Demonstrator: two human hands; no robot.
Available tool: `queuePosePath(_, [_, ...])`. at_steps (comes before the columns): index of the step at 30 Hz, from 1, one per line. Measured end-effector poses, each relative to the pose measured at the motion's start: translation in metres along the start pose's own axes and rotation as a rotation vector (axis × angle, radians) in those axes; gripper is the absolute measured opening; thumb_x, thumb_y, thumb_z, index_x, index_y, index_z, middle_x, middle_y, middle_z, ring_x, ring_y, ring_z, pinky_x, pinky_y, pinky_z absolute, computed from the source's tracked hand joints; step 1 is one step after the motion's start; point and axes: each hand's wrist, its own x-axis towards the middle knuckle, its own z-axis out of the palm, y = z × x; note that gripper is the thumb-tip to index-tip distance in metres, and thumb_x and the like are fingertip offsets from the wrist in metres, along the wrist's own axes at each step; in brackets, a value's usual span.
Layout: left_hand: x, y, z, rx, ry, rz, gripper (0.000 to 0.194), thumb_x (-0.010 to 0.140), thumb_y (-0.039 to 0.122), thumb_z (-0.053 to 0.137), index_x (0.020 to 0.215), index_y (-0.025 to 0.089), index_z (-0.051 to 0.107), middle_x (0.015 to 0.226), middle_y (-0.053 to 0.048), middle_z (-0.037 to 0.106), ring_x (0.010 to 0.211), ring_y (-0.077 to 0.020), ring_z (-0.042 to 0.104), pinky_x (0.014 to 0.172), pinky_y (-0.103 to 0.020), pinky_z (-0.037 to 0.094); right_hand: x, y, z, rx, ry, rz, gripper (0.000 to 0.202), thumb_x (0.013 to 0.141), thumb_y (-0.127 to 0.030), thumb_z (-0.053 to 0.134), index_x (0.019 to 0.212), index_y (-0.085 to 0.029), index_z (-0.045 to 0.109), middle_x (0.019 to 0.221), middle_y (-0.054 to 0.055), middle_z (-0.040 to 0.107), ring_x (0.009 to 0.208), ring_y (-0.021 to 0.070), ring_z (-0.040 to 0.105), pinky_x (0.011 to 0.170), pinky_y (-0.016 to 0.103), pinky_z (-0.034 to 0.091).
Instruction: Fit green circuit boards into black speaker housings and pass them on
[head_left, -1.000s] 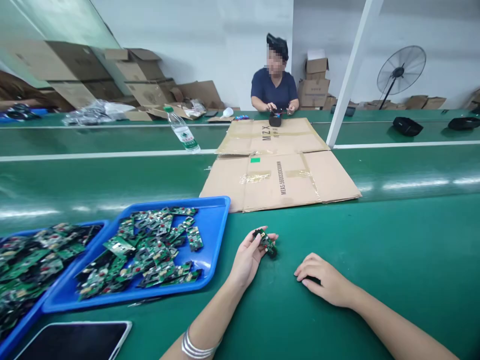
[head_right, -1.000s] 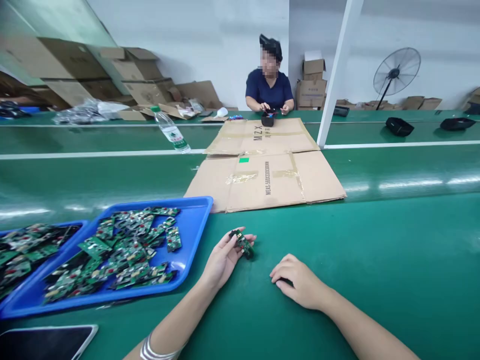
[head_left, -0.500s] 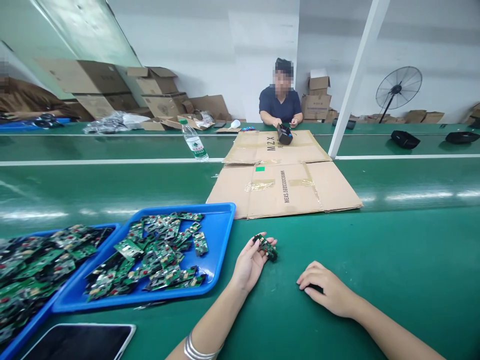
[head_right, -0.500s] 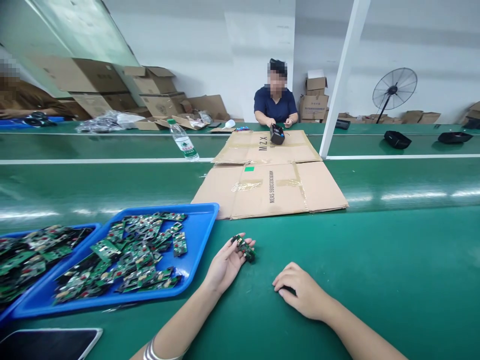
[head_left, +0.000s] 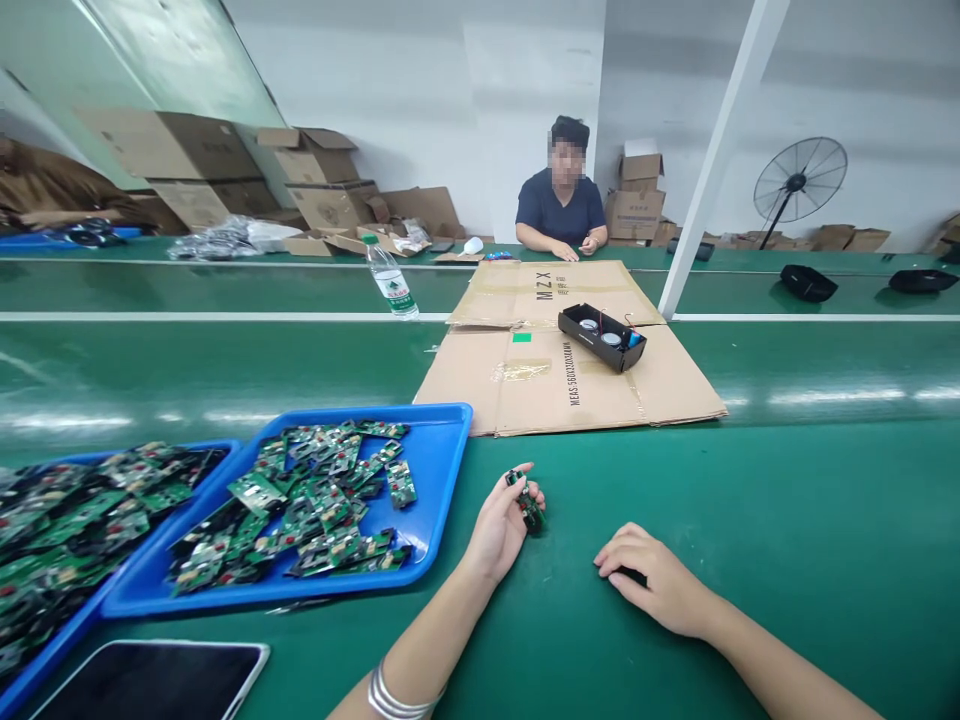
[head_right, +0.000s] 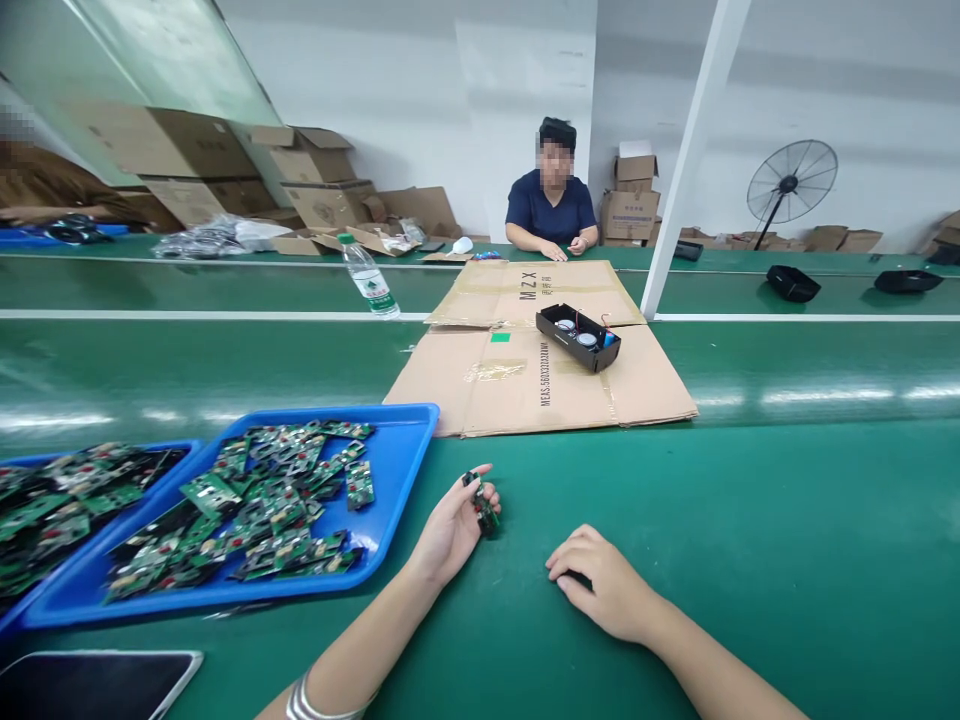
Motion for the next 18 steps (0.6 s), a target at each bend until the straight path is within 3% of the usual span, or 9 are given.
queuePosePath(4, [0.002,0.0,0.0,-0.011,0.004,0.0,0.032,0.067,0.024,0.068,0.096,0.016,0.057,0.064,0.002,0.057,0.061,-0.0113,0.055,0.059,-0.024,0.045,0.024,0.019,-0.012,-0.049,0.196,0.075,0.018,0.086,-0.02,0.044,0.101,-0.021,0.054,0.115,0.009,0.05,0.084,0.0138,0.057,0.062,0.025,0.051])
queuePosePath(8, [0.003,0.0,-0.002,-0.012,0.006,0.01,0.036,0.066,0.026,0.069,0.097,0.017,0.056,0.06,0.003,0.055,0.056,-0.0099,0.053,0.056,-0.023,0.045,0.092,0.054,-0.069,-0.566,0.391,0.144,0.04,0.08,-0.014,0.044,0.121,-0.014,0.04,0.125,0.014,0.041,0.096,0.0176,0.054,0.079,0.032,0.05])
queuePosePath(10, [0.003,0.001,-0.003,-0.002,0.013,0.022,0.039,0.064,0.024,0.071,0.099,0.017,0.055,0.056,0.005,0.053,0.052,-0.0084,0.05,0.055,-0.023,0.044,0.128,0.069,-0.102,-0.648,0.408,0.158,0.048,0.078,-0.007,0.041,0.125,-0.01,0.036,0.134,0.017,0.032,0.11,0.0224,0.046,0.091,0.038,0.043])
queuePosePath(13, [0.003,0.002,-0.005,0.013,0.028,0.037,0.043,0.062,0.021,0.074,0.1,0.017,0.054,0.053,0.007,0.05,0.047,-0.0066,0.047,0.054,-0.022,0.044,0.164,0.084,-0.135,-0.756,0.386,0.201,0.052,0.075,-0.001,0.037,0.126,-0.004,0.037,0.137,0.02,0.029,0.114,0.0269,0.044,0.093,0.04,0.039])
queuePosePath(18, [0.005,0.003,-0.008,0.009,0.042,0.06,0.037,0.065,0.026,0.07,0.097,0.016,0.053,0.058,0.004,0.055,0.048,-0.0066,0.048,0.056,-0.024,0.046,0.179,0.082,-0.138,-0.938,0.34,0.268,0.048,0.076,0.002,0.032,0.124,-0.004,0.039,0.126,0.023,0.043,0.1,0.0286,0.052,0.081,0.04,0.043])
